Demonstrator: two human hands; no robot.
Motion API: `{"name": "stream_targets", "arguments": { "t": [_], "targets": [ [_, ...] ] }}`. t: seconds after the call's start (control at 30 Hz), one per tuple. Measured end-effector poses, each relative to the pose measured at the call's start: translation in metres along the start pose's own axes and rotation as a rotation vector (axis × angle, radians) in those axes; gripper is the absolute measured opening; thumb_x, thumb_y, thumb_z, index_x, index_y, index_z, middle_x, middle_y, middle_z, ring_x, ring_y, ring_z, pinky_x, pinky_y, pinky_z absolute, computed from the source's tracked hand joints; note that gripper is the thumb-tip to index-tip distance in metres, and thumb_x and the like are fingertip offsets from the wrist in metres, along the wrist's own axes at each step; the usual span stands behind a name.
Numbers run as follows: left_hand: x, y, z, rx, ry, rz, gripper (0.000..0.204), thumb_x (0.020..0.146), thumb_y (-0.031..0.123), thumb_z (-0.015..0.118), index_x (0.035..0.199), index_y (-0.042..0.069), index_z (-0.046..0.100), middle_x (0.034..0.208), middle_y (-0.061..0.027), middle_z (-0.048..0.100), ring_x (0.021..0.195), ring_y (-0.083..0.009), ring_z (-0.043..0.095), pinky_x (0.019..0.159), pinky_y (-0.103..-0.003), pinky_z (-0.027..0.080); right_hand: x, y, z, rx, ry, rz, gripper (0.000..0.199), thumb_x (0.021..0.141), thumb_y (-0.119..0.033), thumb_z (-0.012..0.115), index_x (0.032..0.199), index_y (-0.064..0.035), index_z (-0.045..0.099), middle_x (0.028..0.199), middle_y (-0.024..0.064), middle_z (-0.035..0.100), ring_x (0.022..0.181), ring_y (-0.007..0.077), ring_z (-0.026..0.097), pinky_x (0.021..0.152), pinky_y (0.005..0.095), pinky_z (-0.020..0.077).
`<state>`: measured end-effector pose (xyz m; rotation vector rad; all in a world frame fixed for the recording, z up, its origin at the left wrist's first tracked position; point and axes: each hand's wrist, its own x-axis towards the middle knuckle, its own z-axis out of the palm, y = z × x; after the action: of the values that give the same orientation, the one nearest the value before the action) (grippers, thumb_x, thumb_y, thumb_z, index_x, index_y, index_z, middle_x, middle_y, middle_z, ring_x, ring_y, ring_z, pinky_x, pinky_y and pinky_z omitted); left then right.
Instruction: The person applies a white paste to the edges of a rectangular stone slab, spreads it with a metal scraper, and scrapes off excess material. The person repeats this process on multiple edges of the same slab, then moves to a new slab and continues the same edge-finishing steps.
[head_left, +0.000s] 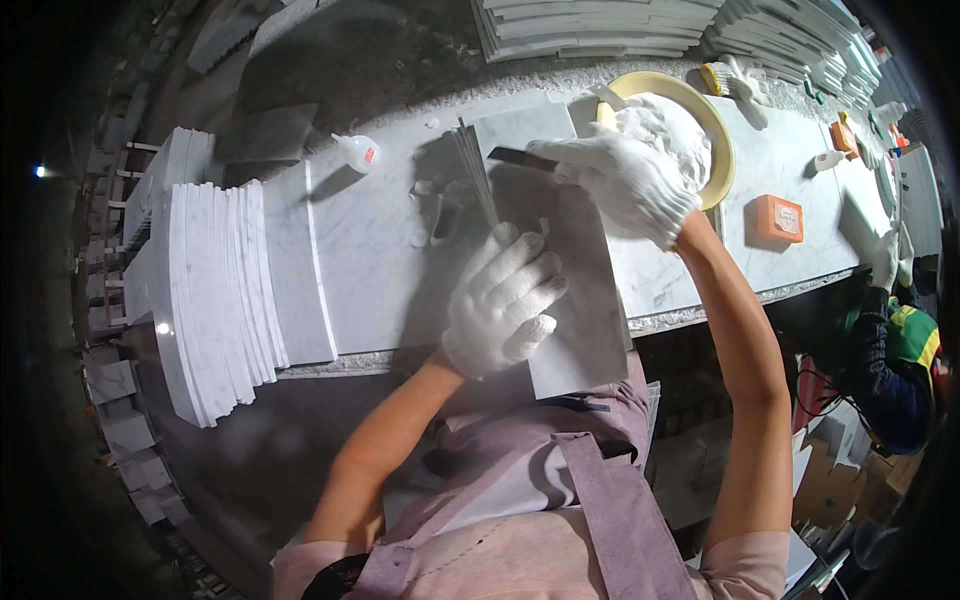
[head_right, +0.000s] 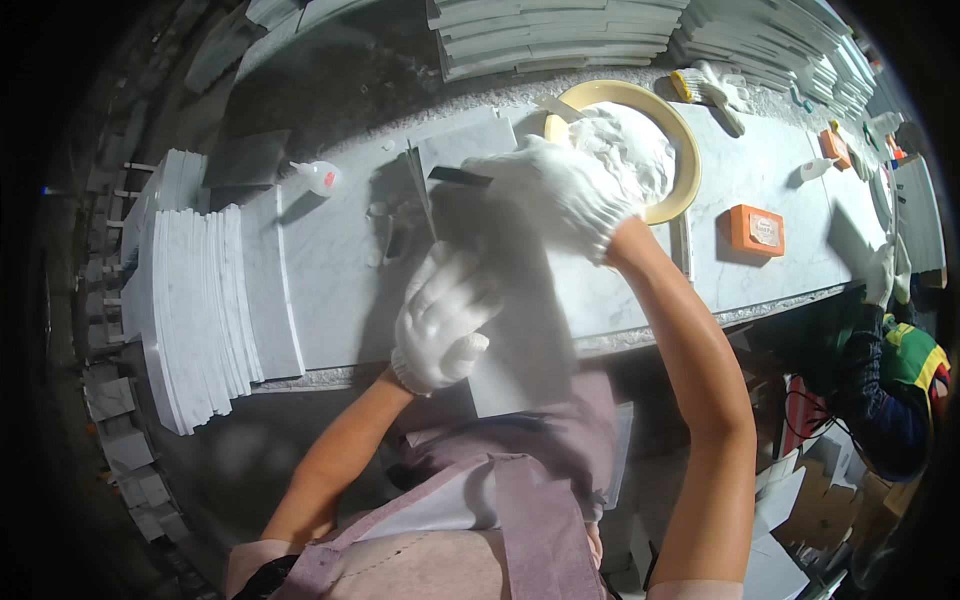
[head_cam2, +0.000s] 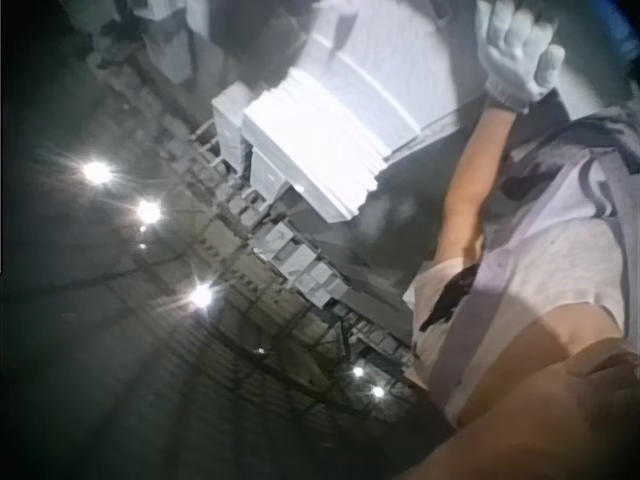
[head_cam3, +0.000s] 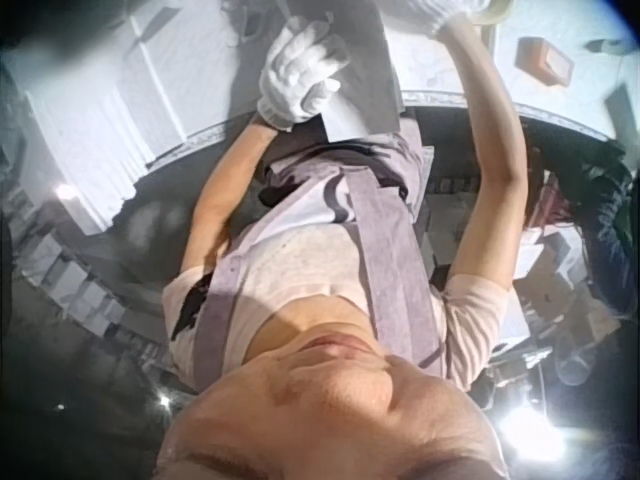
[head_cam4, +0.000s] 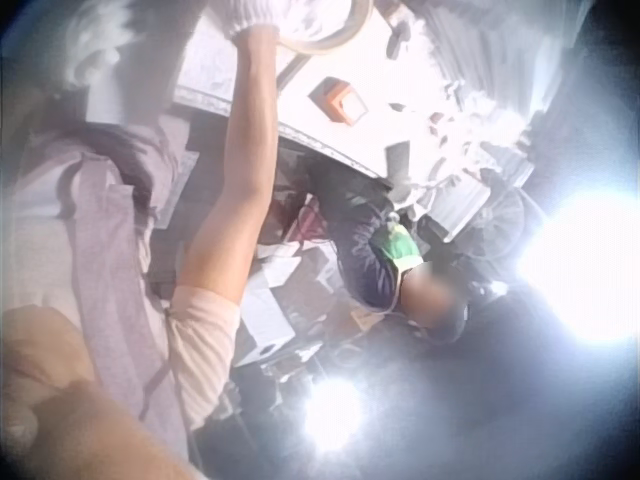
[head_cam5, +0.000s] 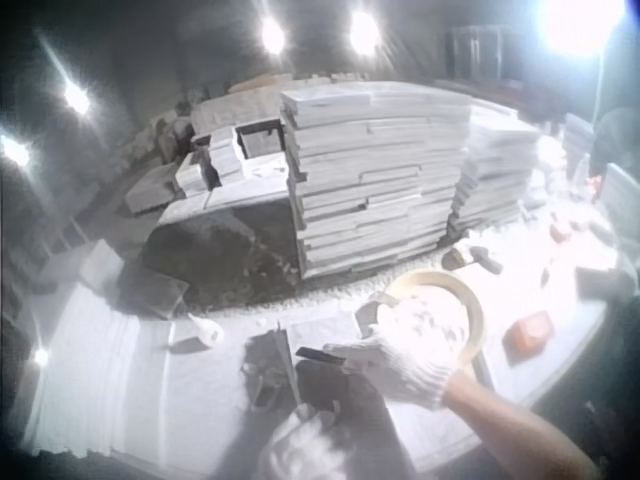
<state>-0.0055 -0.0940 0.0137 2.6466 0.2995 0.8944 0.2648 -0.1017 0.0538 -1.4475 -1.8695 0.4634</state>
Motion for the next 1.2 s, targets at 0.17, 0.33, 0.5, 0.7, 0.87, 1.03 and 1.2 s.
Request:
{"name": "stream_targets", "arguments": {
  "t": [0.17,0.33,0.5,0.7,0.87,1.03,1.2],
  "targets": [
    [-0.003,0.018,-0.008,0.003,-0.035,-0.02,0.045,0.107,0.042,0.051,0.121,0.01,0.078,0.139,-0.0132,0.069,0.146,-0.035,0.052,0.127,-0.057,0.031,-0.063,-0.04,-0.02,0.479,0.216,0.701,0.051,0.103,-0.001,0.06,0.154,-0.01,0.058,0.082,-0.0048,0.057,0.057,0.001,0.049,0.049,0.0202,0.0403],
    [0.029,0.004,-0.009,-0.551,-0.434,-0.23,0.063,0.104,0.059,0.051,0.149,0.017,0.061,0.155,-0.013,0.058,0.153,-0.0331,0.043,0.131,-0.054,0.023,-0.131,-0.073,0.0,0.574,0.382,0.827,0.058,0.096,0.003,0.056,0.154,-0.0029,0.055,0.12,0.0071,0.068,0.091,0.0108,0.059,0.083,0.0266,0.0516],
    [0.105,-0.092,-0.032,0.726,-0.093,-0.29,0.062,0.099,0.055,0.06,0.139,0.007,0.065,0.145,-0.0143,0.064,0.144,-0.0371,0.051,0.125,-0.056,0.03,-0.158,-0.098,0.028,0.4,0.509,0.633,0.065,0.088,0.011,0.06,0.152,0.0007,0.055,0.113,0.0136,0.066,0.091,0.0201,0.063,0.081,0.0335,0.0539],
    [0.108,-0.076,0.001,0.506,-0.059,-0.043,0.052,0.098,0.04,0.067,0.139,0.008,0.068,0.145,-0.0153,0.064,0.144,-0.037,0.051,0.125,-0.053,0.035,-0.149,-0.135,0.04,0.317,0.478,0.466,0.073,0.081,0.019,0.068,0.149,-0.0037,0.058,0.112,0.0151,0.063,0.097,0.0245,0.065,0.079,0.0344,0.0574],
    [0.147,-0.115,0.021,0.548,-0.074,-0.188,0.05,0.105,0.048,0.052,0.133,0.01,0.068,0.133,-0.0113,0.07,0.132,-0.0312,0.059,0.115,-0.047,0.041,-0.124,-0.134,0.057,0.175,0.372,0.281,0.07,0.073,0.001,0.083,0.141,-0.0048,0.066,0.096,0.0098,0.071,0.076,0.0255,0.065,0.064,0.0348,0.0532],
    [0.172,-0.151,0.021,0.464,-0.168,-0.458,0.04,0.107,0.041,0.047,0.11,0.009,0.071,0.11,-0.0095,0.077,0.109,-0.0295,0.07,0.1,-0.045,0.051,-0.122,-0.131,0.062,0.089,0.286,0.288,0.074,0.077,0.013,0.058,0.151,0.0035,0.054,0.087,0.0047,0.077,0.085,0.0281,0.066,0.08,0.0399,0.0557],
    [0.174,-0.136,0.021,0.597,-0.136,-0.353,0.036,0.104,0.041,0.051,0.107,0.011,0.071,0.105,-0.0087,0.077,0.104,-0.0276,0.07,0.1,-0.044,0.051,-0.122,-0.13,0.067,0.056,0.406,0.222,0.076,0.071,0.0,0.082,0.144,-0.0044,0.063,0.089,0.0086,0.074,0.071,0.0279,0.065,0.062,0.0404,0.0524]
  ]
}}
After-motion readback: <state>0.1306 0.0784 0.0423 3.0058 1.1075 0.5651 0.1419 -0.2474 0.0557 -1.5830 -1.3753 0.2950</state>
